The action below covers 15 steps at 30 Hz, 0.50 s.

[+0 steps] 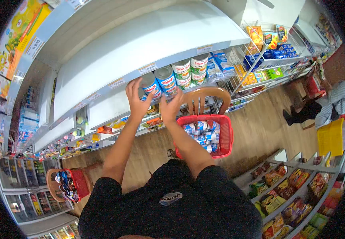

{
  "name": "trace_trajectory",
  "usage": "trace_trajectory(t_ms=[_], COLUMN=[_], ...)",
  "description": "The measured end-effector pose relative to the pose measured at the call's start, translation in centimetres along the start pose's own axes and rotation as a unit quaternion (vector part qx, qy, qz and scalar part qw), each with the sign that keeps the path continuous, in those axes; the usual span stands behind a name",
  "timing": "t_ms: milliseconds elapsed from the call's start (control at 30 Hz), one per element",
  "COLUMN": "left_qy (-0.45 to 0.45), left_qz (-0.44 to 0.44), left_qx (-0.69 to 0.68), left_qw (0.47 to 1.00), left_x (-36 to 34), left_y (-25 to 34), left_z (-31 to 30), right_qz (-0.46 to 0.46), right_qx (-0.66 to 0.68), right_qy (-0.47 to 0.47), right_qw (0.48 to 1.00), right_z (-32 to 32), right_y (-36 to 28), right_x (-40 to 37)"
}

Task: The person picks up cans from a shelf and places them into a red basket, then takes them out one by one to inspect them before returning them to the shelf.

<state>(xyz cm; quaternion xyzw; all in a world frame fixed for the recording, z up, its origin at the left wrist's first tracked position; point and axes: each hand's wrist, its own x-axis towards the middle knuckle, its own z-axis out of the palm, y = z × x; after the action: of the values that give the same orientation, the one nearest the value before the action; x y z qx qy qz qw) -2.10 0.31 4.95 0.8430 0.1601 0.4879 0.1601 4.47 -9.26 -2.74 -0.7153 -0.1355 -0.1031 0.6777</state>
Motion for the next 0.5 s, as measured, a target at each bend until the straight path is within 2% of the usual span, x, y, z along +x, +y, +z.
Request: trace_trajectory(t_ms=[67, 100, 133, 233, 333, 500], left_qy=[-0.101, -0.112, -0.118, -0.259, -0.267, -0.236], left_qz=[0.08, 0.098, 0.101, 0.078, 0.062, 0.095], left_qx=[0.038, 0.069, 0.065, 0.125, 0.082, 0.087], left_qw=[0.991, 0.987, 0.986, 0.955, 0.958, 0.963], left_x=[1.4, 2.3, 2.8, 4.5, 4.8, 4.5], left_y=[0.9, 1.6, 1.8, 2.4, 2.1, 1.9], left_z=[0.0, 0.3, 0.8, 2.2, 3.2, 3.6], right_qz=[0.009, -0.012, -0.032, -0.012, 0.038, 0.082], right_qx=[-0.025, -0.068, -0.111, -0.147, -0.188, -0.204], right_qy=[0.009, -0.005, -0.019, -0.02, -0.009, -0.014], right_qw=[1.0, 0.998, 0.993, 0.989, 0.981, 0.975], right_z=[-0.4, -0.5, -0.6, -0.6, -0.2, -0.1], right_y=[0.8, 1.2, 1.7, 1.8, 1.5, 1.5], right_x=[1.0, 1.5, 1.8, 1.9, 1.6, 1.5])
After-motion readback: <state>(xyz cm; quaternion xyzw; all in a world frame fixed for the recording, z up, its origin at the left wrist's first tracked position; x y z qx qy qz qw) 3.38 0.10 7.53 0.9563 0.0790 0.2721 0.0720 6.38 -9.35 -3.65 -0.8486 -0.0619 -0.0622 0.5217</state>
